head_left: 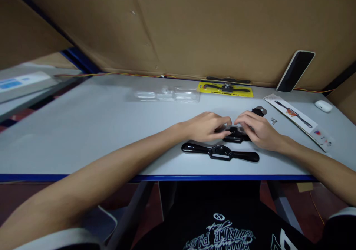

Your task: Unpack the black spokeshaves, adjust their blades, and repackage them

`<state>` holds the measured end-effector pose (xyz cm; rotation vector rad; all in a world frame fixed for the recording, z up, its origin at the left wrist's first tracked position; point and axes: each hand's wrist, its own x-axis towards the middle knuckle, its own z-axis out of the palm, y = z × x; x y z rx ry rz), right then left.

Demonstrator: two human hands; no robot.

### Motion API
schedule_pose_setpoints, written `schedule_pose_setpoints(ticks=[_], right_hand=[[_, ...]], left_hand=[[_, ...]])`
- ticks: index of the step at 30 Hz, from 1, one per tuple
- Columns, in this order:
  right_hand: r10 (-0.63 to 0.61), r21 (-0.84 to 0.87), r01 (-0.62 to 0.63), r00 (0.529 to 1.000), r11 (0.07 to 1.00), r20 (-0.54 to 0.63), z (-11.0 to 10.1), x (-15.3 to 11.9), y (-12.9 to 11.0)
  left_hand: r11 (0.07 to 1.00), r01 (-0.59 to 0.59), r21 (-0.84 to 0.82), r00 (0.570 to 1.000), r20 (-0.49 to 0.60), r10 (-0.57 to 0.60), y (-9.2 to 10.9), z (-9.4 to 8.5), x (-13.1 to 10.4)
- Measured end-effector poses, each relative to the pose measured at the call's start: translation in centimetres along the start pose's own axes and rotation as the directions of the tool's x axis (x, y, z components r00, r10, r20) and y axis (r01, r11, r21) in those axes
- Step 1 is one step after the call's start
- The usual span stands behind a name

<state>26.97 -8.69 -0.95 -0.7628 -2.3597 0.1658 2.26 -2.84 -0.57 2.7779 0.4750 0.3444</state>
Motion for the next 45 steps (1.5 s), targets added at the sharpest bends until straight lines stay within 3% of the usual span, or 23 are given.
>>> schedule_pose_setpoints(ticks=[7,13,26,37,41,45], right_hand=[[-0.042,-0.043,0.04,0.998,0.998,-0.046,0.39,-0.14,0.81],[-0.051,-0.06,0.049,0.998,0.997,-0.022,0.66,-0.18,0.61],[-0.108,-0.123,0.091,0.984,0.988,-0.141,0.62,-0.3,0.37],[-0.145,-0.119,0.126,0.976,0.985,-0.163,0.83,-0.62,0.42],[-0.189,-0.108,0.171,0.963,0.979,-0.193,0.67,-0.52,0.36],[-0.197,-0.154,0.166,0.957,0.974,-0.214,0.55,-0.31,0.11]], left_hand=[[0.999,0.038,0.005,0.999,0.003,-0.039,-0.01,0.19,0.13],[1.0,0.027,0.001,1.0,-0.009,-0.027,0.0,0.19,0.08],[1.0,0.028,-0.002,1.0,-0.003,-0.028,0.0,0.08,0.03],[1.0,-0.002,0.009,1.0,0.014,0.002,-0.11,0.15,-0.06],[0.999,-0.043,0.018,0.998,-0.034,0.044,-0.02,0.11,-0.02],[0.981,-0.116,0.156,0.991,-0.05,0.125,0.04,0.07,-0.08]])
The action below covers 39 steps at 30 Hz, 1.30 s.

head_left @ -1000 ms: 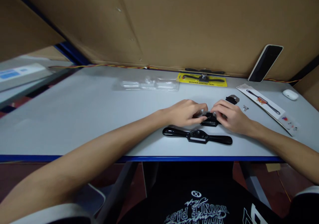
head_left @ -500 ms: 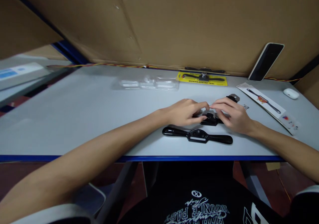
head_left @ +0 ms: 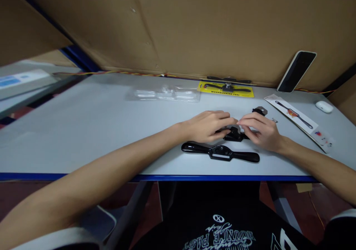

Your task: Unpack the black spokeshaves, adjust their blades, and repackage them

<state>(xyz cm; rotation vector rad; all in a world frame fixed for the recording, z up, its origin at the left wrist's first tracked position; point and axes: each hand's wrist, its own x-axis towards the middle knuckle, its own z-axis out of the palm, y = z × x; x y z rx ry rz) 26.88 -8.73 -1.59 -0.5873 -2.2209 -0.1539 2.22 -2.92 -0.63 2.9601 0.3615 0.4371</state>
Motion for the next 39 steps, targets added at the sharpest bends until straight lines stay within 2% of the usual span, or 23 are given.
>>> schedule_pose_setpoints(ticks=[5,15,24,31,39], right_hand=[[-0.005,-0.011,0.005,1.0,1.0,-0.015,0.1,0.2,-0.2],[0.017,0.004,-0.017,0.999,1.0,-0.032,0.0,0.1,-0.2],[-0.069,-0.05,0.064,0.993,0.997,-0.091,0.3,-0.2,-0.1],[-0.221,-0.023,0.221,0.975,0.975,0.003,0.4,-0.3,0.2],[-0.159,-0.023,0.16,0.987,0.987,0.027,0.5,-0.3,0.3]], left_hand=[[0.986,-0.089,0.141,0.996,-0.001,0.09,-0.1,0.2,-0.1],[0.992,-0.102,0.077,0.99,-0.085,0.109,-0.7,0.9,-0.1],[0.983,-0.133,0.126,0.978,-0.144,0.151,-0.8,1.0,-0.1],[0.991,-0.127,0.048,0.979,-0.153,0.133,-0.9,1.1,-0.1],[0.997,-0.068,0.032,0.984,-0.165,0.073,-1.0,1.2,-0.2]])
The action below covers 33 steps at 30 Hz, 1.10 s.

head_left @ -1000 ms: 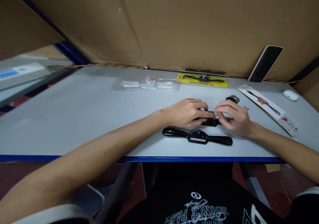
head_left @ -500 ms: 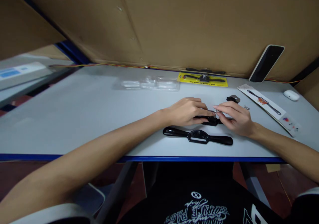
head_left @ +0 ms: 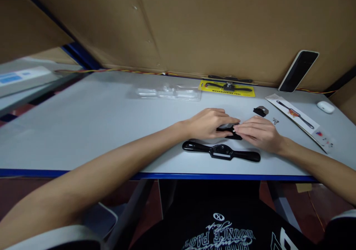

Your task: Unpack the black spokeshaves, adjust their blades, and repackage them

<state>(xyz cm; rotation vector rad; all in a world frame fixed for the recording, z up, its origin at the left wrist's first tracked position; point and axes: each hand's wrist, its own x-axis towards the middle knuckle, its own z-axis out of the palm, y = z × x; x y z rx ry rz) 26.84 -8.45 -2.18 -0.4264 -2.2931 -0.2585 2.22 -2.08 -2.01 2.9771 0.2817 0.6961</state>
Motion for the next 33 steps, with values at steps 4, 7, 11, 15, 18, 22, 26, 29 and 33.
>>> schedule_pose_setpoints(ticks=[4,7,11,15,18,22,26,29,33], right_hand=[[0.044,0.003,-0.044,0.999,0.999,0.011,0.07,0.04,-0.05],[0.049,-0.009,-0.048,0.999,0.999,0.018,0.08,0.04,-0.01],[0.04,0.007,-0.04,0.999,0.999,0.011,0.08,-0.01,0.07],[0.058,-0.013,-0.057,0.997,0.998,0.045,0.0,0.11,-0.03],[0.062,-0.012,-0.061,0.996,0.998,0.06,-0.07,0.28,-0.1],[0.033,0.014,-0.034,0.998,0.999,0.053,-0.1,0.41,-0.06],[0.059,0.036,-0.061,0.997,0.997,0.057,-0.07,0.31,0.05],[0.061,0.029,-0.063,0.997,0.998,0.053,-0.06,0.19,0.13],[0.051,0.002,-0.052,0.996,0.999,0.076,-0.12,0.13,0.15]], left_hand=[[1.0,0.015,-0.001,1.0,0.018,-0.015,0.06,-0.08,0.01],[1.0,0.009,-0.01,1.0,0.014,-0.009,0.11,-0.1,0.06],[1.0,0.0,-0.021,1.0,0.005,0.001,0.18,-0.13,0.17],[0.999,0.018,-0.029,1.0,0.022,-0.017,0.23,-0.26,0.19],[0.998,0.037,-0.041,0.998,0.052,-0.035,0.23,-0.4,0.14],[0.997,0.05,-0.058,0.996,0.075,-0.046,0.28,-0.55,0.16],[0.997,0.032,-0.064,0.998,0.063,-0.028,0.34,-0.59,0.25],[0.998,0.023,-0.063,0.998,0.059,-0.019,0.31,-0.56,0.27],[0.998,0.03,-0.054,0.998,0.062,-0.027,0.19,-0.49,0.23]])
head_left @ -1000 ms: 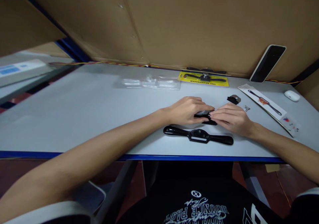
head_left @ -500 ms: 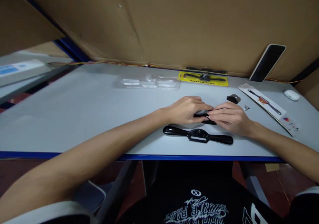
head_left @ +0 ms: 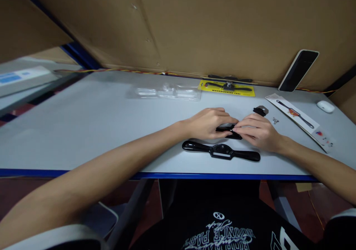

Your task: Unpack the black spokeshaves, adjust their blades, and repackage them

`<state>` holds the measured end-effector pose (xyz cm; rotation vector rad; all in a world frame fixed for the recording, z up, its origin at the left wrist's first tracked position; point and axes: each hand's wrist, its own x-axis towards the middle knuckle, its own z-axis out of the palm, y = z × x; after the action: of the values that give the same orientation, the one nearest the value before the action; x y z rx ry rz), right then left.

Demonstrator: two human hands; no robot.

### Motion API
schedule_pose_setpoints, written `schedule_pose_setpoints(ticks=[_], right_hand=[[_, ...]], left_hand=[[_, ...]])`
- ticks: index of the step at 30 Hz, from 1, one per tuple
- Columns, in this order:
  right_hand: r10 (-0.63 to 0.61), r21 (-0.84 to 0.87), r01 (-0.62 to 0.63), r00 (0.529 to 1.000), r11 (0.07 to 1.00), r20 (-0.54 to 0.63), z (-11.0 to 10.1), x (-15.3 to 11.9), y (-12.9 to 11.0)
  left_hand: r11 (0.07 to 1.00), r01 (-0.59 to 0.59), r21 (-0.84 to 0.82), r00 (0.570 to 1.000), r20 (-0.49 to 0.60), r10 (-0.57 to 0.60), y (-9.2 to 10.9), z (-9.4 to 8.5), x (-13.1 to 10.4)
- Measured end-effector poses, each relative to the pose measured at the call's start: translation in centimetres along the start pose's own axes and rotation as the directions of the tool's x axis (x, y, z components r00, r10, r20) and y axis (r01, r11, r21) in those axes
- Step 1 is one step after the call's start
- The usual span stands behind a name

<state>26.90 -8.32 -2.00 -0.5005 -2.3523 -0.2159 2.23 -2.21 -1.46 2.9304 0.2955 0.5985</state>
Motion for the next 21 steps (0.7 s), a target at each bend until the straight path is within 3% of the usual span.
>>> schedule_pose_setpoints(ticks=[5,17,21], right_hand=[[-0.025,-0.009,0.025,1.0,1.0,-0.016,0.0,0.12,-0.14],[0.064,0.071,-0.065,0.998,0.995,0.028,-0.24,0.43,-0.36],[0.071,0.123,-0.068,0.997,0.99,-0.018,-0.13,0.46,-0.39]], left_hand=[[1.0,0.001,0.009,1.0,-0.002,-0.001,-0.1,0.1,-0.04],[0.999,-0.03,0.017,0.999,-0.013,0.031,0.16,-0.24,0.05],[0.999,-0.024,-0.04,0.999,-0.03,0.023,0.27,-0.29,0.11]])
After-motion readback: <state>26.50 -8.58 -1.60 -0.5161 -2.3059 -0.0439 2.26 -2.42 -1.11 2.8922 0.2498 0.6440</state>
